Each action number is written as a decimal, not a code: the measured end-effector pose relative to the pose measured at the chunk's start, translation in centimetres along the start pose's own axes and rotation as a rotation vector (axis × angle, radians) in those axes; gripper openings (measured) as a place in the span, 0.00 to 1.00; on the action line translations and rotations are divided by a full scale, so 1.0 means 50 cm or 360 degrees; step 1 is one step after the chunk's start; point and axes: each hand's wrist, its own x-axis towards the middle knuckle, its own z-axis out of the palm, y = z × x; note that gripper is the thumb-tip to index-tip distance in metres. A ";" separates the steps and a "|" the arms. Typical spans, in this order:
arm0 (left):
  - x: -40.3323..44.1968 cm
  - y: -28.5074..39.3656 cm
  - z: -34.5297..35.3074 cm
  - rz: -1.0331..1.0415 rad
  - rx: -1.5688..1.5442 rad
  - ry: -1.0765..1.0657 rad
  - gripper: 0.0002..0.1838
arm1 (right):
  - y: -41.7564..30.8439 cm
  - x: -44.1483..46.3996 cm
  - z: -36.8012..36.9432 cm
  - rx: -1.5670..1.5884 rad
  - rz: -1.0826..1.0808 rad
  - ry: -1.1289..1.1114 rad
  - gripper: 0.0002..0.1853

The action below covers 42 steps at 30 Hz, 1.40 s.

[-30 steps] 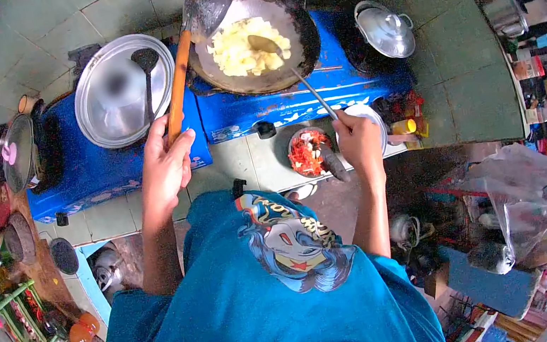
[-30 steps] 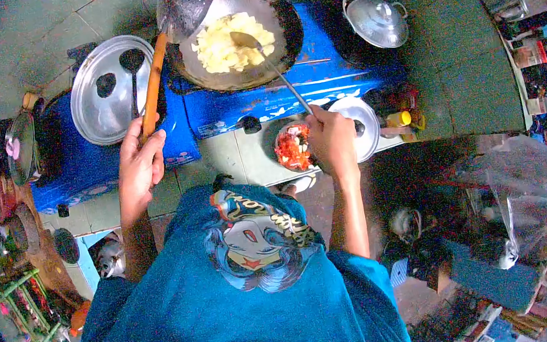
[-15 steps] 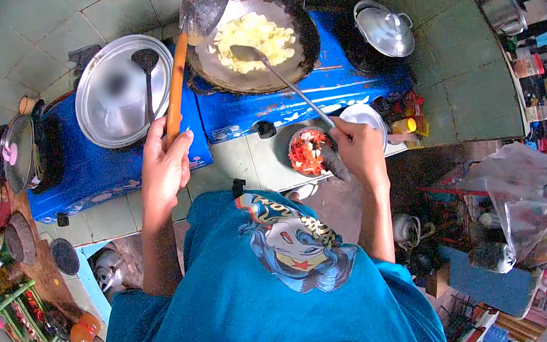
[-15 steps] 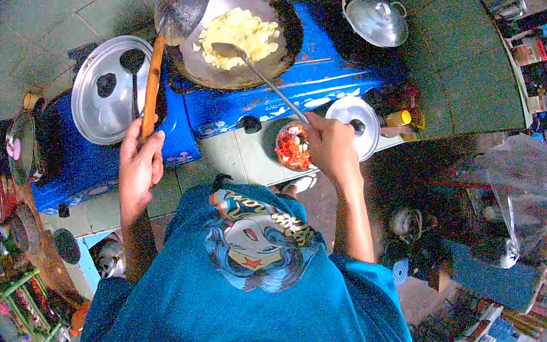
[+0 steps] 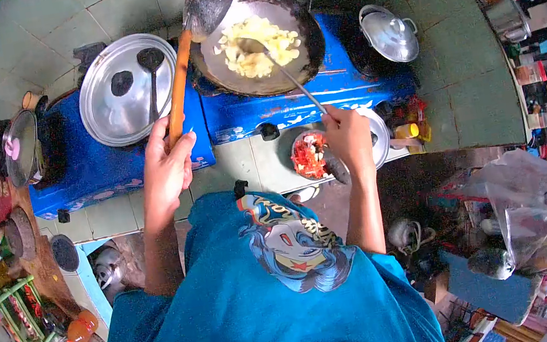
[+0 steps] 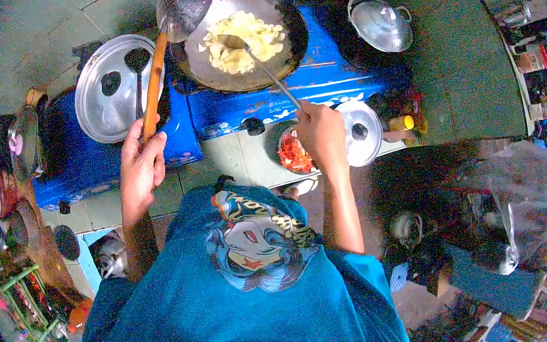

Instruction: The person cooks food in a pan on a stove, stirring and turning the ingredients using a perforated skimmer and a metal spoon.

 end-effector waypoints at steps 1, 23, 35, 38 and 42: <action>0.000 -0.001 -0.001 -0.0003 -0.0004 0.0003 0.19 | 0.006 0.007 0.003 -0.0025 -0.0017 0.0012 0.07; 0.006 -0.002 0.000 0.0008 -0.0058 0.0016 0.18 | -0.032 0.010 0.014 -0.0040 -0.0044 -0.0033 0.11; 0.000 0.002 -0.004 0.0012 -0.0072 0.0008 0.19 | -0.023 0.027 0.005 0.0042 0.0034 0.0036 0.12; 0.003 -0.002 -0.005 0.0011 -0.0064 -0.0017 0.19 | -0.004 0.043 0.026 0.0111 0.0081 0.0223 0.12; -0.001 0.002 0.003 -0.0024 -0.0063 0.0000 0.19 | -0.012 0.040 0.024 -0.0035 -0.0049 -0.0008 0.10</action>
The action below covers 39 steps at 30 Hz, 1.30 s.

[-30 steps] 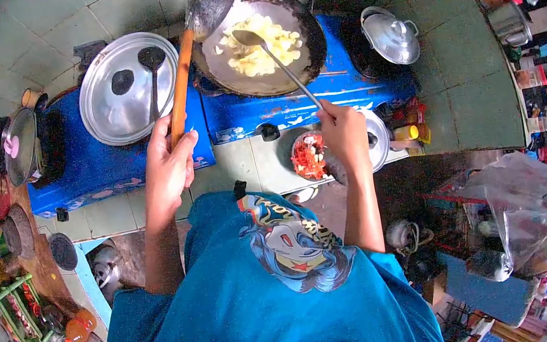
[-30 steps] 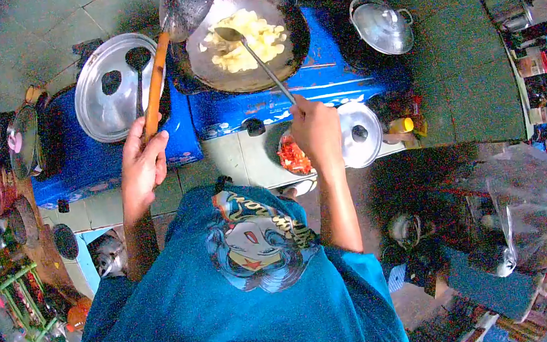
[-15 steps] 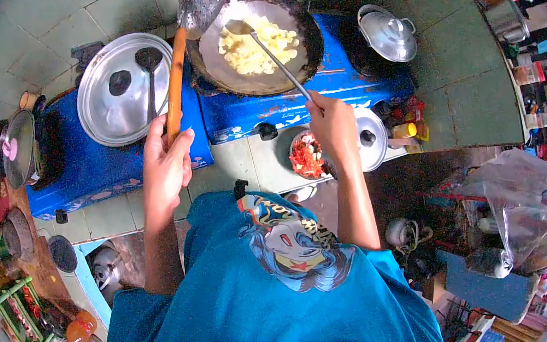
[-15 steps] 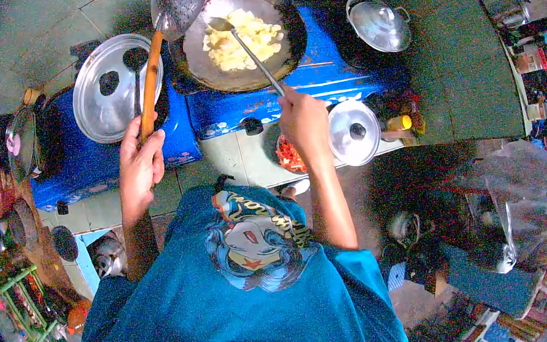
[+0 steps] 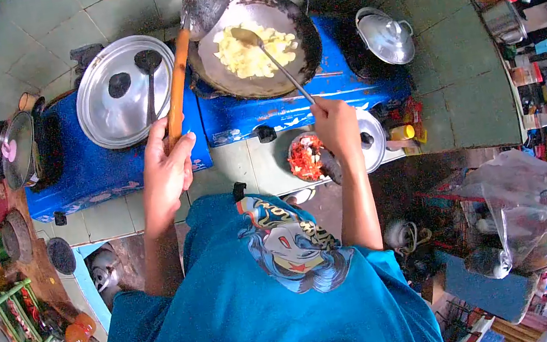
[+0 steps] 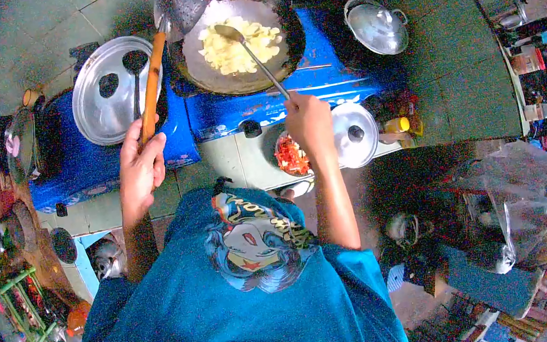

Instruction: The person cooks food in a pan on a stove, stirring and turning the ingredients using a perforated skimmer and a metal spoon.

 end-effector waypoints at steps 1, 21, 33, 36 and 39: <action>-0.002 0.000 0.000 -0.0005 0.0004 0.0002 0.19 | -0.005 -0.004 -0.011 0.0065 0.0006 0.0044 0.10; 0.003 0.000 0.011 0.0021 0.0022 -0.0032 0.19 | 0.024 -0.059 -0.048 0.0012 0.0091 0.0069 0.09; 0.000 -0.002 0.015 0.0017 0.0046 -0.0039 0.17 | 0.049 -0.049 -0.040 0.0024 0.0063 0.0193 0.08; 0.004 -0.004 0.014 0.0024 0.0061 -0.0056 0.18 | 0.054 -0.047 -0.031 0.0016 -0.0006 0.0151 0.09; 0.001 0.003 0.019 0.0014 0.0062 -0.0021 0.17 | 0.059 -0.037 -0.018 -0.0042 0.0088 0.0227 0.10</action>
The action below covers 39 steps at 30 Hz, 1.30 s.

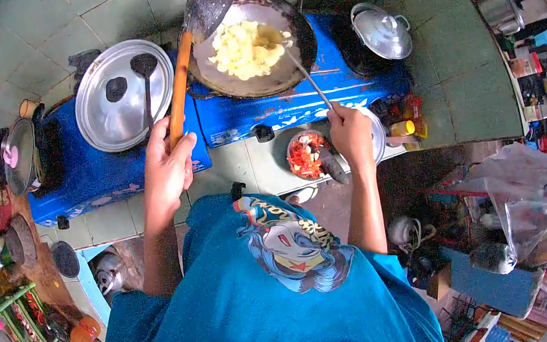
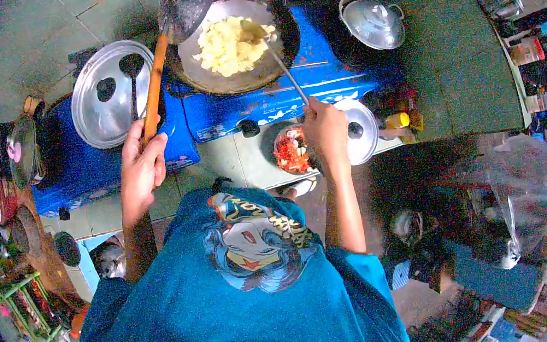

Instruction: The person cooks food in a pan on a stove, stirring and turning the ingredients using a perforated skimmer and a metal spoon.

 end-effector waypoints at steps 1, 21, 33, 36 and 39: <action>0.000 0.000 0.000 -0.0002 -0.0001 0.0005 0.17 | -0.003 -0.001 -0.004 0.0000 -0.0003 -0.0004 0.10; -0.002 -0.014 0.005 -0.0060 -0.0030 -0.0073 0.17 | 0.016 -0.013 0.014 0.0498 0.0280 -0.0252 0.13; -0.013 -0.038 0.014 -0.0077 -0.0081 -0.0273 0.12 | 0.014 -0.021 -0.017 0.0220 0.0088 -0.0123 0.13; -0.008 -0.034 0.008 -0.0047 -0.0084 -0.0231 0.11 | -0.018 -0.035 -0.046 0.0065 0.0060 -0.0066 0.14; -0.008 -0.031 0.006 -0.0066 -0.0079 -0.0172 0.11 | -0.046 -0.049 -0.068 -0.0160 0.0088 -0.0045 0.12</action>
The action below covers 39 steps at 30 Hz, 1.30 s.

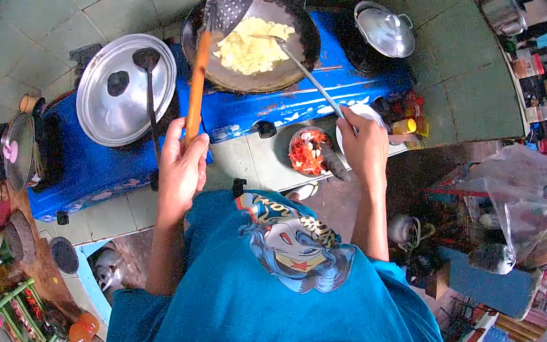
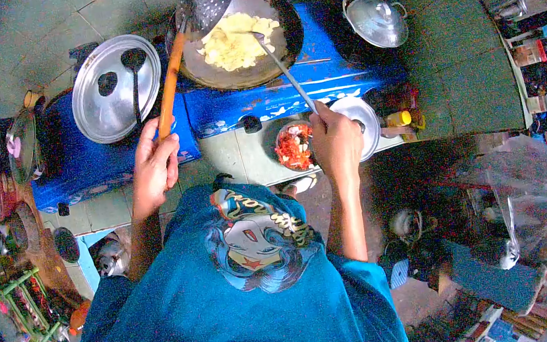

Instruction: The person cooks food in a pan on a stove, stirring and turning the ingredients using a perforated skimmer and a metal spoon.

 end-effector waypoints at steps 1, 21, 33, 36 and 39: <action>0.000 -0.001 -0.002 0.0001 -0.0001 0.0001 0.11 | 0.005 -0.003 0.003 -0.0001 -0.0002 0.0001 0.12; 0.001 0.007 -0.010 -0.0070 0.0144 -0.0083 0.15 | 0.054 -0.023 0.023 0.0106 -0.0256 0.0173 0.16; 0.005 0.009 -0.018 0.0056 0.0093 -0.0016 0.16 | 0.022 -0.017 -0.004 0.0012 -0.0118 -0.0070 0.14; 0.005 0.015 -0.017 0.0043 0.0079 0.0028 0.17 | 0.009 0.009 0.038 -0.0006 -0.0030 -0.0143 0.14; 0.002 0.017 -0.019 0.0079 0.0052 0.0057 0.17 | -0.014 0.018 0.026 0.0139 -0.0099 -0.0053 0.13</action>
